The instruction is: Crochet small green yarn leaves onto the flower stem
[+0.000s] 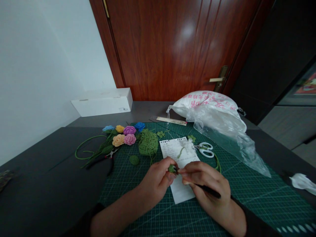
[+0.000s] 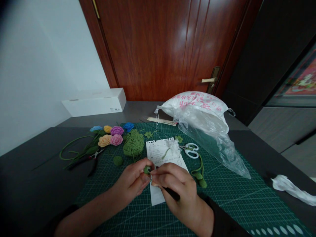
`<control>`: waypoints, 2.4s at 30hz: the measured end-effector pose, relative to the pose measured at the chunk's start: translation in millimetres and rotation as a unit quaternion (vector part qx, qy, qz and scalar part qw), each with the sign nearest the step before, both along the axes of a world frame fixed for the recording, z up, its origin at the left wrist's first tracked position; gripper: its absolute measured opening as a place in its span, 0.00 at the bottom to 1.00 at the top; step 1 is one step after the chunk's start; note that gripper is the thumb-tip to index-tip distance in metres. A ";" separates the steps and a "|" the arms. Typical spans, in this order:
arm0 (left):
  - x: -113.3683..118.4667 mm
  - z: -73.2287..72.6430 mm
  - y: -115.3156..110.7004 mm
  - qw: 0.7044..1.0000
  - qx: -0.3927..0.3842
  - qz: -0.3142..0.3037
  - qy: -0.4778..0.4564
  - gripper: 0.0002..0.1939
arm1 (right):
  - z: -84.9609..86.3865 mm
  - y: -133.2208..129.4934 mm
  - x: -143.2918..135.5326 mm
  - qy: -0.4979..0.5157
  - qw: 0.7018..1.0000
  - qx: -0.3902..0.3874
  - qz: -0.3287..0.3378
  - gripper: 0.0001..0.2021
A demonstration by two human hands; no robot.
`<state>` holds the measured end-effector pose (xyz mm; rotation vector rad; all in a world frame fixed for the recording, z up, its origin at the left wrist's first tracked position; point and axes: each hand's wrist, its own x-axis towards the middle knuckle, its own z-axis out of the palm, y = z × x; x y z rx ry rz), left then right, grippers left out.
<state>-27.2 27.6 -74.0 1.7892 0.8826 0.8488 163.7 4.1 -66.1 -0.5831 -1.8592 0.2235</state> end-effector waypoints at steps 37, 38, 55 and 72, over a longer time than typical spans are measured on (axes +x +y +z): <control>0.0 -9.0 11.6 0.917 -0.216 -0.120 -0.314 0.12 | 0.0 6.1 -2.4 0.149 0.986 -0.072 0.022 0.07; -0.1 -9.4 11.8 0.917 -0.216 -0.120 -0.314 0.12 | 0.7 6.0 -2.4 0.146 0.986 -0.072 0.020 0.07; 3.0 -15.6 8.6 0.921 -0.206 -0.121 -0.308 0.10 | 6.6 8.4 0.8 0.050 0.998 -0.025 0.037 0.05; 3.5 -11.4 12.5 0.918 -0.159 -0.117 -0.345 0.14 | -2.8 2.1 -6.3 0.169 0.984 -0.050 -0.015 0.09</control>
